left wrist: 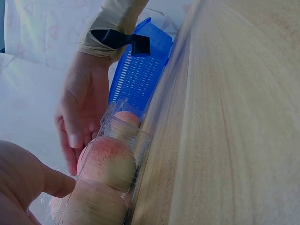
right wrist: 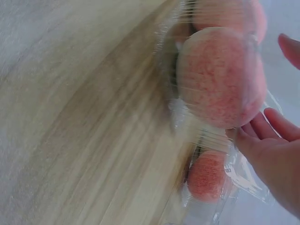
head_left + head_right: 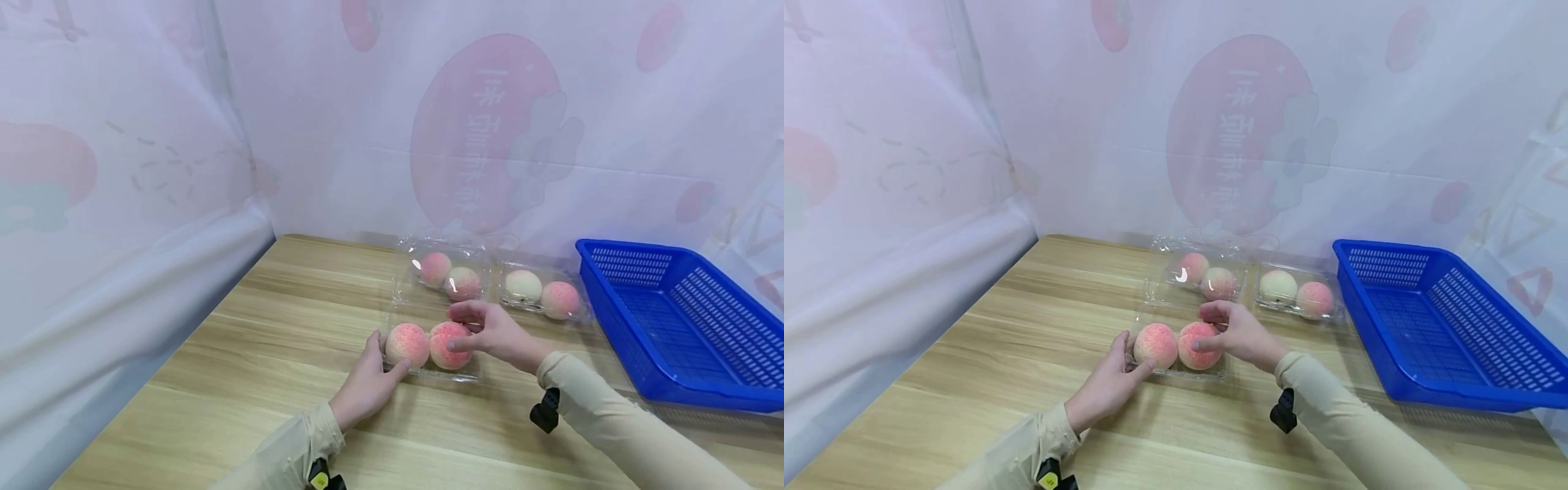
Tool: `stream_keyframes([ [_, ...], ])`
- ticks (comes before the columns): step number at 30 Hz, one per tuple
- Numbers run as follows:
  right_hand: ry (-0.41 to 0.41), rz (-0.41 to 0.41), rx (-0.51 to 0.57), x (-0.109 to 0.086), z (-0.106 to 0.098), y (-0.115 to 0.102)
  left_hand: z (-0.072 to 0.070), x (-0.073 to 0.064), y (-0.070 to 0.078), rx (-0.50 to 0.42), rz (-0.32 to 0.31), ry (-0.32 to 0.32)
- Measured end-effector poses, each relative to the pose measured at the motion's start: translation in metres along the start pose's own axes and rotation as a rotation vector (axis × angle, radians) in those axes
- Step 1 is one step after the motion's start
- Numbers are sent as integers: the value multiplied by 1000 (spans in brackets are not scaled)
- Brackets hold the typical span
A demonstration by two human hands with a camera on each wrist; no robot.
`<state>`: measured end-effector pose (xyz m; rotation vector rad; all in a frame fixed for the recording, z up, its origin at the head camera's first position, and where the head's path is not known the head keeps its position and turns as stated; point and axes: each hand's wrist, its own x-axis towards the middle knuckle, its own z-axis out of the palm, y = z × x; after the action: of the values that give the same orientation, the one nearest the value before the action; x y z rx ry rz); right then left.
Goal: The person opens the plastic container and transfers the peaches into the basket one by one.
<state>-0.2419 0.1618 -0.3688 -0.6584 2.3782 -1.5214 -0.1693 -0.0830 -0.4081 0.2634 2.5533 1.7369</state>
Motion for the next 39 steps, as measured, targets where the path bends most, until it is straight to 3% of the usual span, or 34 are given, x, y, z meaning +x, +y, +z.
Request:
stream_keyframes([
  [8,-56,-49,-327,6,9,3,0,-1,1,1,-15,3],
  [13,-93,-63,-444,8,9,-1,0,0,1,-1,-8,8],
  [24,-153,-74,-491,9,10,0,1,0,-1,-2,-4,19],
  [31,-170,-125,-549,12,13,-2,0,-2,1,-11,5,21],
  [39,-175,-129,-562,12,15,-4,-1,-2,2,-9,8,20],
])
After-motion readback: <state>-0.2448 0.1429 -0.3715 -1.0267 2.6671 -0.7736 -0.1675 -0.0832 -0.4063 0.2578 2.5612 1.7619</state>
